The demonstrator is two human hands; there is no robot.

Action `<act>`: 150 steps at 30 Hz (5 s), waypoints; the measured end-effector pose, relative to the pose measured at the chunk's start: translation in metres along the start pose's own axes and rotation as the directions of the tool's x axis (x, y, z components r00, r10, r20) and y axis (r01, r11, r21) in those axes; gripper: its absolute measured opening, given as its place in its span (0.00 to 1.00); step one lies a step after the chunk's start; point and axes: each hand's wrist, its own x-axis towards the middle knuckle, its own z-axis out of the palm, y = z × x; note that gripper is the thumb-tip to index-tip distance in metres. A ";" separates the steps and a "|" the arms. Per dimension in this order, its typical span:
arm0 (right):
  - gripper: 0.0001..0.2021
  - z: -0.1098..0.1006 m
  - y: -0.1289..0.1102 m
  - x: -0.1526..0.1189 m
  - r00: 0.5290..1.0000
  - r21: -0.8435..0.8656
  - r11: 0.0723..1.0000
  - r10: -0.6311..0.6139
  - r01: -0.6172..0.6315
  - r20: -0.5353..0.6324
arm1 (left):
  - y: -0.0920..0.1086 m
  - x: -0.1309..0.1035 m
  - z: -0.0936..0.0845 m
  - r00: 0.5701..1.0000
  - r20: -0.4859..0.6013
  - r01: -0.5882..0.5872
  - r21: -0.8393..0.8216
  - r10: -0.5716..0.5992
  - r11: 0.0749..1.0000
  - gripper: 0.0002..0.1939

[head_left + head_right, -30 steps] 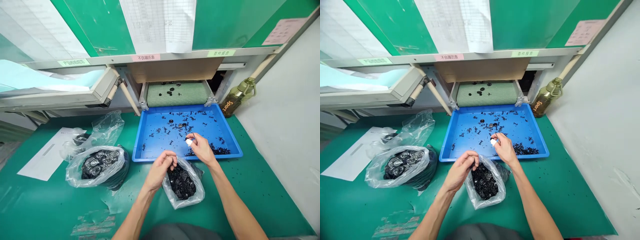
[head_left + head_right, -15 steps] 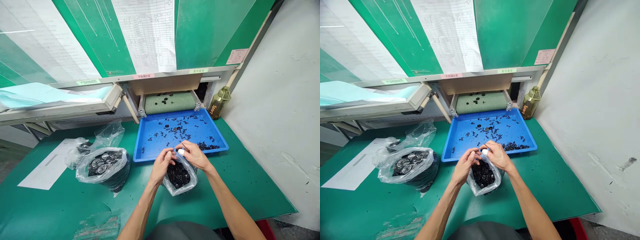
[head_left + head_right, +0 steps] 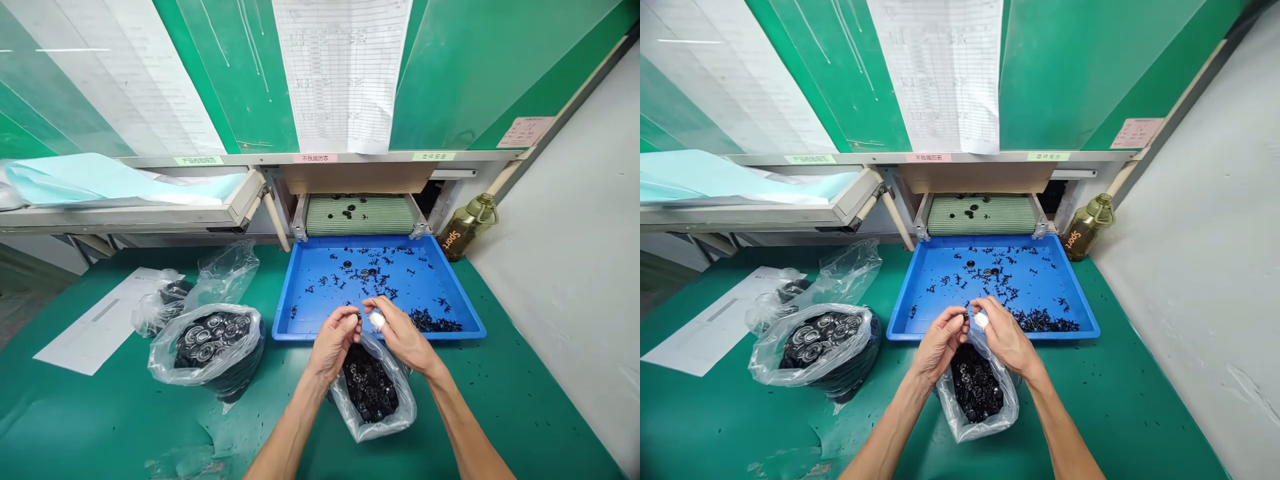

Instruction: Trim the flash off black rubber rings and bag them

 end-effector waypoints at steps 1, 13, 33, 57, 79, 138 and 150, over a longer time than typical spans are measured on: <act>0.18 0.001 0.004 0.001 1.000 -0.026 1.000 0.014 -0.013 0.013 | 0.001 0.003 -0.002 1.000 -0.011 0.000 -0.027 0.000 1.000 0.10; 0.17 0.019 0.016 0.011 0.994 -0.259 0.961 0.104 -0.094 0.028 | 0.002 0.031 -0.018 0.982 -0.182 -0.066 -0.057 0.055 0.996 0.13; 0.16 0.031 0.004 0.021 0.998 -0.566 0.823 0.007 -0.041 -0.061 | -0.004 0.029 -0.014 0.941 -0.234 -0.201 0.200 0.246 0.959 0.09; 0.15 0.049 0.037 0.044 0.961 0.030 0.963 0.266 -0.269 0.075 | -0.008 0.050 -0.043 0.935 -0.215 -0.184 0.385 0.282 0.904 0.11; 0.18 -0.005 0.092 0.187 0.949 -0.316 0.934 0.062 -0.164 -0.309 | -0.001 0.091 -0.075 0.906 -0.423 -0.060 -0.086 0.018 0.994 0.11; 0.20 0.055 0.052 0.072 0.995 -0.297 0.950 0.095 -0.091 -0.003 | -0.006 0.082 -0.070 0.949 -0.288 -0.157 -0.090 0.125 0.984 0.16; 0.18 0.059 0.051 0.068 0.993 -0.347 0.931 0.119 -0.113 -0.005 | -0.004 0.083 -0.069 0.957 -0.267 -0.152 -0.114 0.117 0.982 0.12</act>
